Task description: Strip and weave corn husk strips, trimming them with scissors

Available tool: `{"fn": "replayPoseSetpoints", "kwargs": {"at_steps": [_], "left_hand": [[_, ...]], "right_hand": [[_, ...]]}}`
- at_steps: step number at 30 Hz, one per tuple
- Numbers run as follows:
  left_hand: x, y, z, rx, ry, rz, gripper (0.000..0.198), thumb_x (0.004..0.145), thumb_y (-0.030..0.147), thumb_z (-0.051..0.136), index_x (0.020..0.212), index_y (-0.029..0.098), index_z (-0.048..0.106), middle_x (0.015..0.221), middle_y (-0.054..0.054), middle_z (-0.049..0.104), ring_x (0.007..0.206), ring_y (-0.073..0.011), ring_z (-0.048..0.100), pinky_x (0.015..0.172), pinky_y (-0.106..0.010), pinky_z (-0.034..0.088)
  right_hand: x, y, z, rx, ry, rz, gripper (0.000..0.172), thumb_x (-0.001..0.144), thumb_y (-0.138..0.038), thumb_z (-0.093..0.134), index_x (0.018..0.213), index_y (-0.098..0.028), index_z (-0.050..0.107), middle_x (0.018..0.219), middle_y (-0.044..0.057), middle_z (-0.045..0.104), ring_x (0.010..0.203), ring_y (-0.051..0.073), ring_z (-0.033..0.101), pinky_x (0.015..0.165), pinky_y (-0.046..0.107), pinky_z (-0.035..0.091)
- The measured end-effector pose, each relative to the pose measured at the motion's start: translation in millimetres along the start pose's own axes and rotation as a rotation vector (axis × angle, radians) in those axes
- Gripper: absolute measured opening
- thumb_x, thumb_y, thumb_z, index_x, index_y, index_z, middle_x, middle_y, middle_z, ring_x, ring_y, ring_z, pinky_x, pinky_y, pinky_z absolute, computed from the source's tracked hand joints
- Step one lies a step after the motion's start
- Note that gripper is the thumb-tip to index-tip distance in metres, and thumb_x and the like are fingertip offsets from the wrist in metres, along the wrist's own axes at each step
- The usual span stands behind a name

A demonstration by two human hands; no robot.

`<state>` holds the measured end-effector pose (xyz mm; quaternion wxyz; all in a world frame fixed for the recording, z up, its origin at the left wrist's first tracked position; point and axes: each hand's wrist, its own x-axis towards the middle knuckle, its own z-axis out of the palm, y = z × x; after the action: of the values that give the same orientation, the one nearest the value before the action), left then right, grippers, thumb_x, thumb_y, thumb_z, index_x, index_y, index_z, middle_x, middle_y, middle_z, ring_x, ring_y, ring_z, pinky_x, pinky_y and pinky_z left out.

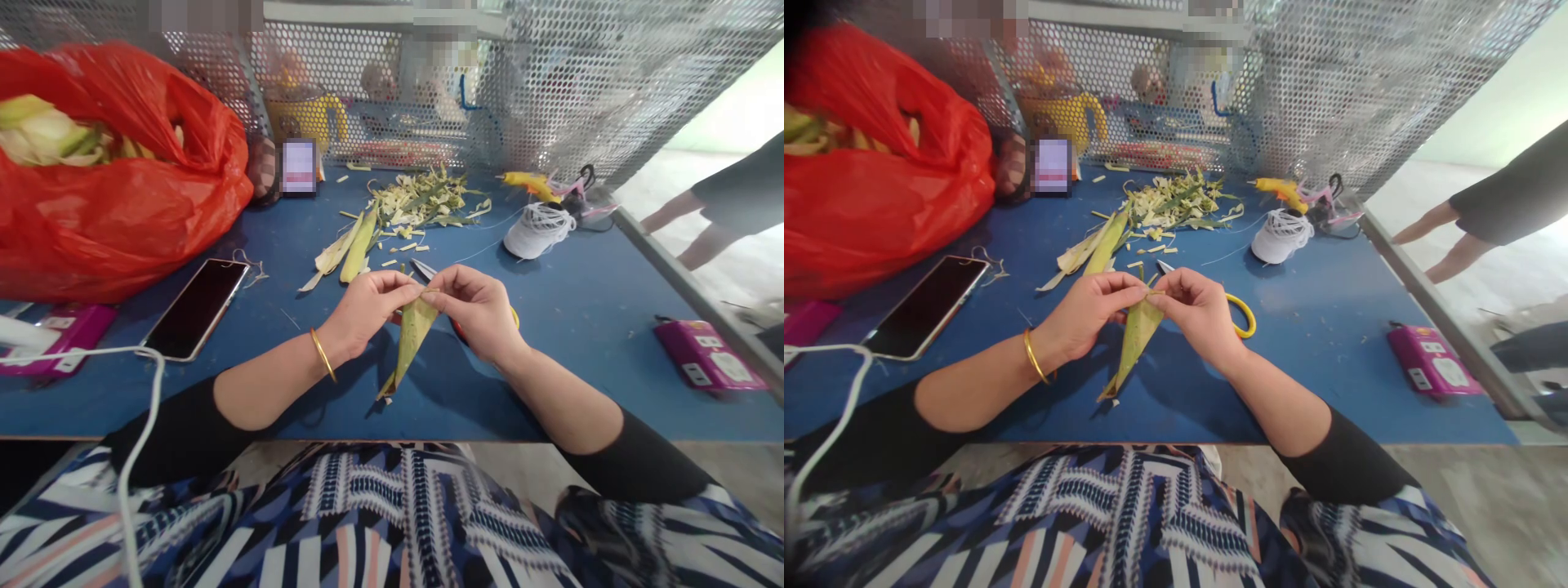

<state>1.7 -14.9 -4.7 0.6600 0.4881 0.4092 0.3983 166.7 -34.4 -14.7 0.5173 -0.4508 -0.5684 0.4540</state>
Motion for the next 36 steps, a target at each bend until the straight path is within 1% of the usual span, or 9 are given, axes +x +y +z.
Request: {"fn": "replayPoseSetpoints", "kwargs": {"at_steps": [8,12,15,18,21,23,26,29,36], "left_hand": [[0,-1,-2.0,0.116,0.022,0.05,0.012,0.07,0.028,0.071,0.064,0.017,0.069,0.062,0.001,0.064,0.058,-0.0101,0.055,0.055,-0.023,0.046],[0,-1,-1.0,0.186,0.039,0.092,0.011,0.069,0.023,0.067,0.061,0.017,0.068,0.059,0.002,0.063,0.056,-0.0094,0.051,0.055,-0.022,0.044],[1,-3,0.3,0.209,0.052,0.122,0.01,0.069,0.02,0.066,0.061,0.017,0.069,0.057,0.003,0.061,0.054,-0.0085,0.049,0.055,-0.022,0.042],[1,-5,2.3,0.144,0.05,0.07,0.01,0.07,0.02,0.066,0.061,0.017,0.068,0.057,0.003,0.06,0.053,-0.0082,0.049,0.054,-0.022,0.042],[1,-5,3.4,0.061,0.038,-0.008,0.011,0.071,0.023,0.068,0.063,0.017,0.066,0.058,0.003,0.06,0.054,-0.0093,0.051,0.054,-0.023,0.043],[1,-6,3.0,0.057,0.044,0.003,0.013,0.074,0.027,0.069,0.065,0.018,0.065,0.06,0.002,0.061,0.055,-0.0099,0.052,0.054,-0.023,0.044],[2,-9,1.5,0.103,0.075,0.072,0.016,0.078,0.031,0.068,0.07,0.018,0.063,0.064,0.002,0.061,0.058,-0.0101,0.052,0.056,-0.023,0.043],[2,-11,0.0,0.164,0.11,0.134,0.016,0.083,0.031,0.063,0.072,0.019,0.061,0.067,0.002,0.061,0.064,-0.0119,0.055,0.061,-0.024,0.046],[1,-8,-0.4,0.381,0.198,0.276,0.018,0.086,0.026,0.059,0.069,0.02,0.059,0.068,0.002,0.061,0.069,-0.0136,0.055,0.068,-0.025,0.046]], "right_hand": [[0,0,0,-0.033,-0.017,0.004,0.026,0.071,-0.037,0.084,0.072,-0.019,0.065,0.064,-0.002,0.061,0.061,0.012,0.051,0.056,0.027,0.04],[0,1,-1,-0.097,0.003,-0.009,0.025,0.074,-0.037,0.081,0.069,-0.019,0.065,0.062,-0.003,0.06,0.059,0.011,0.047,0.055,0.027,0.038],[-1,1,-1,-0.137,-0.033,-0.04,0.025,0.079,-0.037,0.076,0.07,-0.019,0.062,0.062,-0.003,0.057,0.058,0.01,0.044,0.054,0.027,0.035],[-3,1,1,-0.203,-0.052,-0.113,0.025,0.083,-0.037,0.072,0.07,-0.02,0.058,0.064,-0.003,0.055,0.059,0.011,0.044,0.056,0.027,0.036],[-3,0,3,-0.246,-0.001,-0.183,0.024,0.083,-0.035,0.072,0.071,-0.021,0.056,0.065,-0.003,0.054,0.062,0.012,0.045,0.06,0.028,0.039],[-3,1,3,-0.153,0.005,-0.139,0.024,0.081,-0.037,0.076,0.076,-0.021,0.058,0.067,-0.003,0.056,0.063,0.012,0.048,0.061,0.028,0.042],[0,2,4,0.088,-0.064,0.03,0.036,0.073,-0.046,0.084,0.084,-0.022,0.06,0.071,-0.003,0.061,0.065,0.012,0.054,0.064,0.028,0.048],[0,2,6,0.193,-0.135,0.144,0.042,0.067,-0.05,0.088,0.079,-0.02,0.061,0.07,-0.002,0.062,0.064,0.012,0.057,0.067,0.03,0.052],[-3,3,15,0.168,-0.07,0.096,0.044,0.066,-0.051,0.087,0.069,-0.022,0.055,0.062,-0.005,0.055,0.059,0.011,0.053,0.064,0.03,0.053]]}}
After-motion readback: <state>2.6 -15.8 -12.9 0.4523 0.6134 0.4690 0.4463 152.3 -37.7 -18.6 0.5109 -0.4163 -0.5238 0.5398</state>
